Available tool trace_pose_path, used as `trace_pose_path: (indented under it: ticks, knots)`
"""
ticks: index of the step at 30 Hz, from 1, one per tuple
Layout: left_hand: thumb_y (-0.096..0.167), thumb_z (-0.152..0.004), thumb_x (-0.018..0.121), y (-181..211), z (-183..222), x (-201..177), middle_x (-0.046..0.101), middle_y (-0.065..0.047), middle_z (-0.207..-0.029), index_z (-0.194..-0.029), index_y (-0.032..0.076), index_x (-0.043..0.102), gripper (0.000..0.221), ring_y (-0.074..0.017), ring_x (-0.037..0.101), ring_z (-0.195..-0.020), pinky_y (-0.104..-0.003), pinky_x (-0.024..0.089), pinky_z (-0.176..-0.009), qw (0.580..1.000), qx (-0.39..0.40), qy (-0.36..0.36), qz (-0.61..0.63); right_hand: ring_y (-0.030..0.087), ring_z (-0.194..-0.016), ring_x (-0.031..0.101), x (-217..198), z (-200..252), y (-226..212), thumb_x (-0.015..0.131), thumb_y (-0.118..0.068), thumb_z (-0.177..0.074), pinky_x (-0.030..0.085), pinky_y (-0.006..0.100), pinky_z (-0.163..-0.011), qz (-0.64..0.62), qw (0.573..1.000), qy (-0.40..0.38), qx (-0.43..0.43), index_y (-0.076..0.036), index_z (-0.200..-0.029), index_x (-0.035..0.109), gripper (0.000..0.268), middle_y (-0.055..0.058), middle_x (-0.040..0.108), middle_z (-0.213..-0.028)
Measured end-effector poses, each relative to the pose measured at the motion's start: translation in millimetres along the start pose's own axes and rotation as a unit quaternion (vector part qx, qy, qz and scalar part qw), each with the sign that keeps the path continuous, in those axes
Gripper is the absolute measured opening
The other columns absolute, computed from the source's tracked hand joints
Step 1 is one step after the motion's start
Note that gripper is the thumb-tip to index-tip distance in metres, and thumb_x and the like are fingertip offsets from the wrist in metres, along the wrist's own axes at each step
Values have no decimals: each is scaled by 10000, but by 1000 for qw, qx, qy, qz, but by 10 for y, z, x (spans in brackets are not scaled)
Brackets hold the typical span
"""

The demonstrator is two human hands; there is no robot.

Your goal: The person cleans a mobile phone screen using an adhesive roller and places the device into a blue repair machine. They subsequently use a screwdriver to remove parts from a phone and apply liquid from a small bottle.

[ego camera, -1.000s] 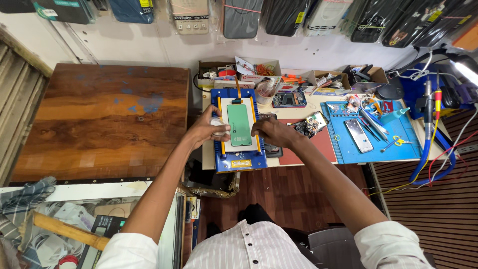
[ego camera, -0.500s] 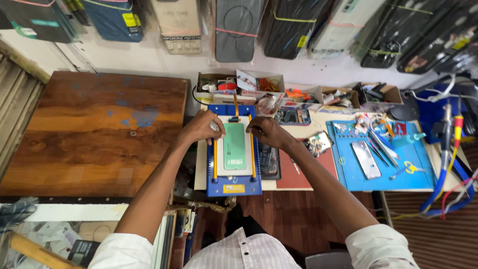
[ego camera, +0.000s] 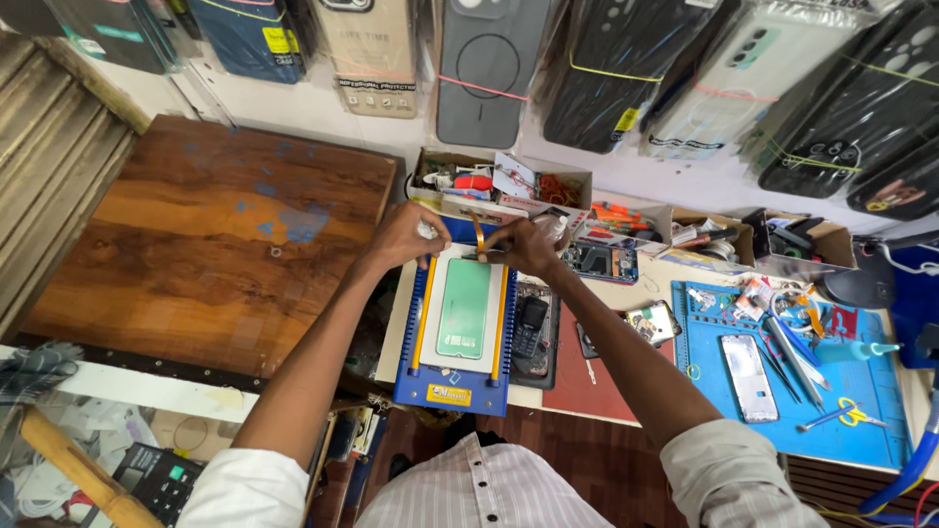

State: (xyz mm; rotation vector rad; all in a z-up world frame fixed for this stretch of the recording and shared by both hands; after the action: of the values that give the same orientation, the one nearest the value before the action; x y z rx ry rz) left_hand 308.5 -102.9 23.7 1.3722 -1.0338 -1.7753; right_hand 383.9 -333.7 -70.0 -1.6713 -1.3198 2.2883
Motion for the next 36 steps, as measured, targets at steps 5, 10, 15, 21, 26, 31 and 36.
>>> trace_pose_path:
  ticks: [5, 10, 15, 21, 26, 31, 36]
  knots:
    - [33, -809, 790, -9, 153, 24, 755, -135, -735, -880, -45, 786, 106, -166, 715, -571, -293, 590, -446, 998, -33, -58, 8, 177, -789, 703, -45, 340, -456, 836, -164, -810, 516, 360, -825, 61, 975, 7, -213, -170, -987, 824, 178, 27, 757, -918]
    - [30, -786, 805, -80, 275, 129, 763, -168, -950, -882, -39, 774, 122, -182, 745, -646, -293, 614, -463, 993, -22, -119, 15, 237, -798, 714, -116, 524, -816, 780, -80, -802, 329, 549, -1022, 123, 972, 24, -198, -141, -949, 822, 165, 62, 750, -831]
    - [-17, -692, 810, -189, 313, 292, 719, -144, -1241, -825, -4, 789, 136, -174, 772, -713, -290, 629, -488, 991, 29, -129, 14, 317, -841, 674, -48, 597, -794, 747, -94, -849, 544, 428, -775, 81, 980, 39, -175, -127, -1059, 796, 217, 129, 686, -849]
    - [10, -739, 823, -223, 280, 272, 781, -145, -1148, -827, -1, 796, 93, -191, 763, -709, -241, 593, -604, 983, 128, -125, 31, 323, -774, 684, -95, 654, -735, 754, -122, -882, 541, 445, -743, 106, 980, -7, -169, -112, -1091, 794, 213, 161, 699, -831]
    - [63, -796, 800, -33, 147, 183, 761, -123, -1101, -813, 0, 746, 85, -155, 747, -681, -262, 532, -456, 990, 35, -43, 127, 206, -765, 715, -208, 641, -590, 741, -156, -916, 582, 381, -712, -15, 992, -61, -107, -85, -1033, 790, 145, 93, 776, -922]
    - [79, -844, 785, 47, -40, 168, 771, -114, -1048, -876, 14, 740, 85, -138, 743, -695, -242, 510, -448, 971, 46, 6, 235, 144, -1000, 706, -494, 565, -481, 654, -148, -1007, 588, 331, -896, -265, 953, -14, -147, -44, -1077, 761, 165, 82, 768, -1089]
    - [80, -866, 774, 0, -163, 149, 761, -104, -971, -920, 5, 744, 97, -140, 737, -710, -246, 509, -449, 970, 82, 19, 228, 249, -684, 607, -626, 417, -376, 716, -275, -1011, 489, 365, -642, -84, 992, 12, 93, -84, -1134, 802, 243, 176, 747, -845]
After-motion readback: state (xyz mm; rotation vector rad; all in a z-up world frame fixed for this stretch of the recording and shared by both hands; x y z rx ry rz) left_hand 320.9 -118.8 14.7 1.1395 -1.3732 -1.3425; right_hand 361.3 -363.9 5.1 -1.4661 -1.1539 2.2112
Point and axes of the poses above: each hand's wrist, its own z-axis away from the middle knuckle, its own x-axis out of the palm, y = z × x, the point moved 4 cm from there along -z, towards the middle knuckle
